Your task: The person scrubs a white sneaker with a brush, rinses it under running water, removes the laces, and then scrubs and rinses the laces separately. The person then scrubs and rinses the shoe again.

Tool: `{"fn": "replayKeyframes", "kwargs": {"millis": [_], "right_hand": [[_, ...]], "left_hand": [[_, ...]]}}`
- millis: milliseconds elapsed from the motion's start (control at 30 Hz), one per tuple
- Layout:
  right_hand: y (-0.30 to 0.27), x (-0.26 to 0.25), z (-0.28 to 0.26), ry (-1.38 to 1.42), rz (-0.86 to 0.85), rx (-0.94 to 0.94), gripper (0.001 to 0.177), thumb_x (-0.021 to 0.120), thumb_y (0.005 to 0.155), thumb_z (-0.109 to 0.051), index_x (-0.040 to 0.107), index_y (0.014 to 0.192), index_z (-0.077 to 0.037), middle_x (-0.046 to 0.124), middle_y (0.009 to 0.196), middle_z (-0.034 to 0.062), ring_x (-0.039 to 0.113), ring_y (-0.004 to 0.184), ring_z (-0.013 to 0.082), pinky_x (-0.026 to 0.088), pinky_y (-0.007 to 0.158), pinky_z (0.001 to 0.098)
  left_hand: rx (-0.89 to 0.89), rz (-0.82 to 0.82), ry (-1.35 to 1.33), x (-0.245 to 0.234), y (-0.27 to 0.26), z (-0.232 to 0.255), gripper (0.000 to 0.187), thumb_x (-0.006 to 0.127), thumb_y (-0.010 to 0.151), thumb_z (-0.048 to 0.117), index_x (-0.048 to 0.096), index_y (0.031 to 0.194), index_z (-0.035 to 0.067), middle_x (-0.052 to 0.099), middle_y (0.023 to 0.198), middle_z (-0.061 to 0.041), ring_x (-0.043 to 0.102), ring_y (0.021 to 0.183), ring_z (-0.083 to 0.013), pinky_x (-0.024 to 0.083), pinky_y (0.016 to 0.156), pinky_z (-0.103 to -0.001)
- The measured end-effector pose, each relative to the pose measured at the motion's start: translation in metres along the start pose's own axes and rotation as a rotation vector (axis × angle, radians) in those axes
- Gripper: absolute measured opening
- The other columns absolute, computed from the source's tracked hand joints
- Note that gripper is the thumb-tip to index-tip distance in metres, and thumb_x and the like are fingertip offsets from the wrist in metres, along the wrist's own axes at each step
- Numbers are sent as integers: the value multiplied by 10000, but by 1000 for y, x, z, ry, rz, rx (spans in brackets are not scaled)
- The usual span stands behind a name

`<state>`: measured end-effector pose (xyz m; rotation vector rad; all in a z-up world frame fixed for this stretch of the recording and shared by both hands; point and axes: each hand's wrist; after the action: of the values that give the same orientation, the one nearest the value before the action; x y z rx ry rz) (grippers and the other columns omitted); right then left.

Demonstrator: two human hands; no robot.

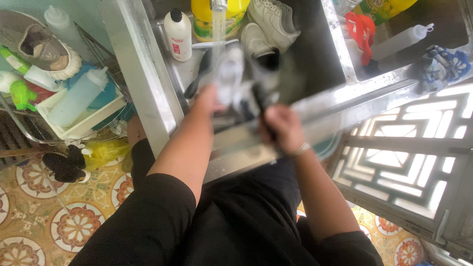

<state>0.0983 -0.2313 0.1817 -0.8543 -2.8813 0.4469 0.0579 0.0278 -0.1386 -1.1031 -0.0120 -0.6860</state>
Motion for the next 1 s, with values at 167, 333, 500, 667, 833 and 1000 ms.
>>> {"fn": "replayKeyframes", "kwargs": {"millis": [167,333,500,667,833,1000], "right_hand": [[2,-1,1,-23,-54,27,457,588,990,-461,590,730,-85,569,569,27,519,471,130,386,433,299],[2,3,-4,-50,-46,58,438,588,978,-444,613,734,-81,563,559,27,510,457,131,382,420,303],[3,9,-13,-84,27,50,440,570,979,-434,609,725,-77,597,565,33,540,441,147,436,408,314],[0,6,-9,-63,80,10,439,561,988,-429,606,739,-71,599,570,42,549,460,149,426,424,303],[0,-2,8,38,110,-26,457,576,995,-420,625,747,-40,596,578,50,533,474,149,405,436,298],[-1,-6,18,62,142,-36,498,554,1000,-440,640,740,-23,594,563,51,534,455,144,405,429,294]], "left_hand": [[12,-49,-41,4,5,4,646,583,828,616,636,1326,207,712,1278,-108,692,1128,-360,524,884,-685],[-51,8,-46,0,6,3,757,489,839,715,554,1410,221,652,1358,-164,634,1185,-441,471,901,-740],[-23,-99,34,-16,6,-14,819,423,846,764,524,1464,237,614,1412,-119,586,1217,-421,430,944,-714],[244,-424,-174,-14,6,-31,657,400,1015,565,547,1483,128,645,1421,-100,618,1277,-291,456,1090,-540],[288,-381,-202,-11,-23,-39,666,312,1013,592,513,1501,185,608,1473,-21,588,1330,-226,434,1118,-494],[135,-152,-151,-1,-50,-22,650,295,990,610,482,1498,251,561,1516,20,541,1366,-237,391,1126,-548]]}}
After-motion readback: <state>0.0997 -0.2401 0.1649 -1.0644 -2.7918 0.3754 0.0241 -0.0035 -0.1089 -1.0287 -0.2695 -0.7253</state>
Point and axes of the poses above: each hand's wrist, its own y-axis towards the middle knuckle, its own x-axis out of the palm, z = x × y
